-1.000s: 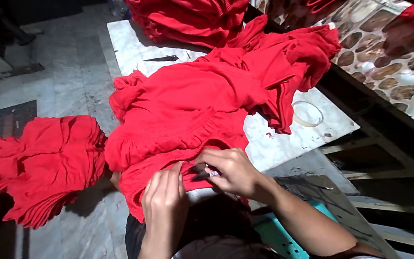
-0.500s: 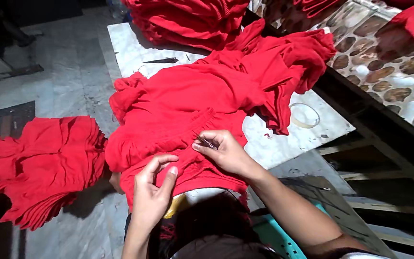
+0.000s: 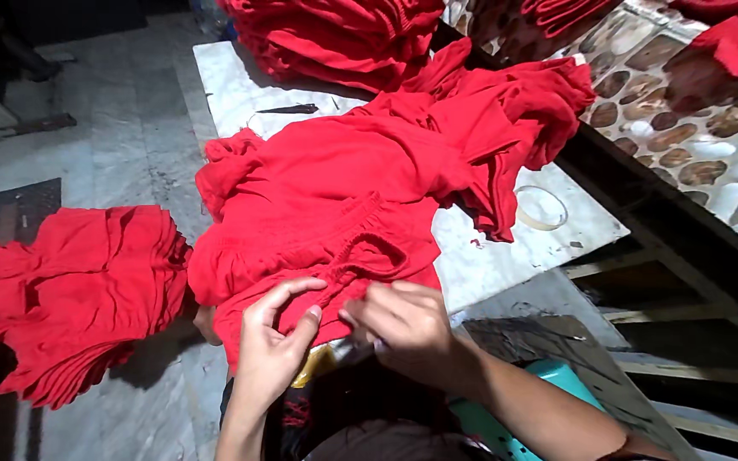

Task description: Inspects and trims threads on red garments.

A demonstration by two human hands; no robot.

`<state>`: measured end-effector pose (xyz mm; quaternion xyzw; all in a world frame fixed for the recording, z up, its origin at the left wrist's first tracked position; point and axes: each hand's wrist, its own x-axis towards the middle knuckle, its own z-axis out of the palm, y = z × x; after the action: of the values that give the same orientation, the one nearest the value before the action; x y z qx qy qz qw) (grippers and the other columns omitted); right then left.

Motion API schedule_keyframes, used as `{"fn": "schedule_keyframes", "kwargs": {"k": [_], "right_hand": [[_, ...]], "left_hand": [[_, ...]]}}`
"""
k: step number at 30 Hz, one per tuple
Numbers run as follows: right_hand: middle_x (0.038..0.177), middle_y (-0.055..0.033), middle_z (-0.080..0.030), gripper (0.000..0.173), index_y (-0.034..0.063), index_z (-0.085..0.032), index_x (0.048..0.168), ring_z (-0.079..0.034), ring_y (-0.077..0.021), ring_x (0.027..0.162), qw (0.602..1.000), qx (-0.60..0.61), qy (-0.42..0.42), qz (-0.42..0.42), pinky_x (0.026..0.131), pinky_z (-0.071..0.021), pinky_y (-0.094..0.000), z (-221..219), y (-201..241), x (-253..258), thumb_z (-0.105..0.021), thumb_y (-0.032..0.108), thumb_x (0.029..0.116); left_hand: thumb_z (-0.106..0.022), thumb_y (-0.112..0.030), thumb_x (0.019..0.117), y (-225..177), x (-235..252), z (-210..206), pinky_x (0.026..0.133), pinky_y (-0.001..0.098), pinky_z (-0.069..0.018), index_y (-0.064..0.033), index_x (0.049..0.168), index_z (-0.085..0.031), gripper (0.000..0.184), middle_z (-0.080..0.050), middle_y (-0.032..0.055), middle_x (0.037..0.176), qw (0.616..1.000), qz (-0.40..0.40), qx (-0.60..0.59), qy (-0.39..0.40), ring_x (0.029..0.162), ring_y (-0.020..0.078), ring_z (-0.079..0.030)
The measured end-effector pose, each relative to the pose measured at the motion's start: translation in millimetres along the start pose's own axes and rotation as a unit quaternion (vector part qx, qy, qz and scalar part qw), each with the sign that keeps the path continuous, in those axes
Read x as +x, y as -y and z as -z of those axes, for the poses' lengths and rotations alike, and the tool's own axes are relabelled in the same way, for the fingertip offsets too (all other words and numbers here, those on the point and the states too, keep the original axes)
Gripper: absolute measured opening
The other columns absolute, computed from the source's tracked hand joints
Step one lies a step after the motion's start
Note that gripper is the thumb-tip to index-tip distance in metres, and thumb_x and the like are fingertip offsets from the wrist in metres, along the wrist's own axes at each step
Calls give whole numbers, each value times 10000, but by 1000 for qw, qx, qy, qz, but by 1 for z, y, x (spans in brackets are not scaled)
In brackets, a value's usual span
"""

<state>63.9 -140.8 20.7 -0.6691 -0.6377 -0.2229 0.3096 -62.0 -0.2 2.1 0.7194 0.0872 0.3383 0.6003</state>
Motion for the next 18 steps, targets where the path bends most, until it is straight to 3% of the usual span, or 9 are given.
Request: {"fn": "schedule_keyframes", "kwargs": {"k": [4,6,8,11,13,16,18], "right_hand": [[672,-22,-530,206,107,-649,889,-482,-147,551,992,109,40,46,516,-381,-263,15,18,-8,-491,116,1021],[723,-31,-557,206,114,-651,915,-511,-144,595,980,174,75,63,557,-408,-246,21,22,-8,-492,152,1040],[718,-27,-529,210,118,-638,895,-491,-141,584,966,227,101,64,534,-388,-241,23,20,-8,-518,206,1044],[676,-28,-579,200,98,-670,870,-553,-122,554,974,212,73,-7,485,-431,-248,17,10,-8,-650,282,945],[726,-68,-627,237,43,-689,945,-570,-113,594,980,182,46,-70,519,-447,-220,14,1,-7,-713,277,920],[753,-93,-661,239,17,-724,1008,-571,-127,587,983,121,27,-135,518,-445,-231,2,-7,-6,-722,224,889],[739,-98,-666,220,12,-745,1014,-581,-153,570,987,93,9,-134,506,-451,-261,-7,-8,-5,-693,190,895]], "left_hand": [[-691,-40,837,2,0,-6,963,181,-533,32,1049,-756,232,-761,57,1050,999,-14,51,-10,1041,22,-686],[-702,-67,847,3,-1,-10,945,175,-537,5,1011,-770,192,-768,43,1012,996,-11,83,-31,1007,14,-693],[-692,-72,866,5,-2,-12,906,157,-544,0,961,-770,142,-767,20,961,994,-17,93,-46,954,-11,-694],[-632,-45,916,6,-2,-9,858,140,-548,-1,915,-726,104,-738,-21,909,996,-30,78,-32,902,-42,-670],[-581,-43,944,4,-2,-4,851,140,-539,-1,930,-677,106,-711,-42,918,998,-24,51,-9,907,-54,-647],[-541,-67,979,3,-3,3,850,139,-530,-30,960,-633,101,-677,-88,940,1000,-14,10,14,922,-69,-624],[-536,-70,972,3,-3,2,826,135,-522,-49,976,-621,88,-660,-108,943,1000,-13,-10,12,907,-73,-613]]}}
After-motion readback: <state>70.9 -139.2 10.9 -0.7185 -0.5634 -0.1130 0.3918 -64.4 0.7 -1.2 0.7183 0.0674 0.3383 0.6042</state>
